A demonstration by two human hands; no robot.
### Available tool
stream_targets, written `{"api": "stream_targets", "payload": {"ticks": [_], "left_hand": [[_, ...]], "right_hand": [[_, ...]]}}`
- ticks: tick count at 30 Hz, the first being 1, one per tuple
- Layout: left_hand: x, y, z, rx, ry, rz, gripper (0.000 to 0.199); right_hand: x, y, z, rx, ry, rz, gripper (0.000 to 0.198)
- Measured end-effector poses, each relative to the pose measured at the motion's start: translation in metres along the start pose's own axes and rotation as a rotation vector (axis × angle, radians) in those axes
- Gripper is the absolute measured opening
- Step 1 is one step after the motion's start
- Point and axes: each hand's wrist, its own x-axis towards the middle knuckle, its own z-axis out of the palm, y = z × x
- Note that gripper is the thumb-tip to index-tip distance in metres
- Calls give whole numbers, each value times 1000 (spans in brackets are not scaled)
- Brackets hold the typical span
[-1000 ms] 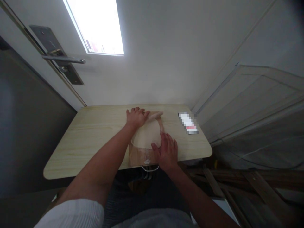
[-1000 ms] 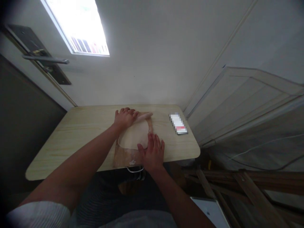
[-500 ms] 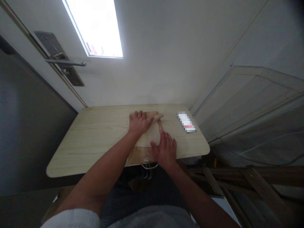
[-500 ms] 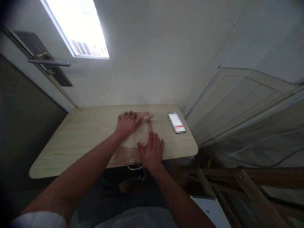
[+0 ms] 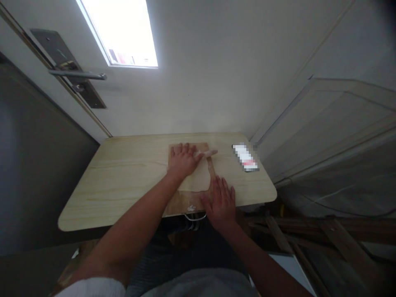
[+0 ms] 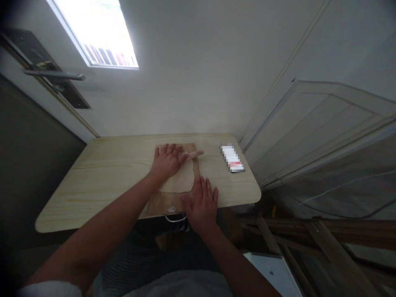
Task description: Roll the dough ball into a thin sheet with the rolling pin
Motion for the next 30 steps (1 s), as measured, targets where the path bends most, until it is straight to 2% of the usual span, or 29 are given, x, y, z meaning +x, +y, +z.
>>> {"api": "stream_targets", "payload": {"ticks": [6,12,15,19,23,26,28,30], "left_hand": [[43,-34,-2,-16,-39,13,55],[61,-51,-3,37,-34,6,50],[53,-42,-3,29,-36,2,53],[27,-17,-2,-8,-8,11,61],[6,-1,-7,-34,38,109,56],[0,-3,-15,-95,105,184,52],[-7,-10,-20,-110,173,142,48],[-18,-17,-20,-73,226,5,46]], "right_hand": [[0,2,3,-5,35,-20,67],[-1,3,5,10,94,-34,68],[-1,4,8,17,108,-36,67],[-2,5,10,26,125,-36,65],[-1,5,10,40,133,-38,63],[-1,4,10,48,127,-30,62],[-1,3,9,48,131,-23,61],[-1,2,8,46,138,-20,61]]}}
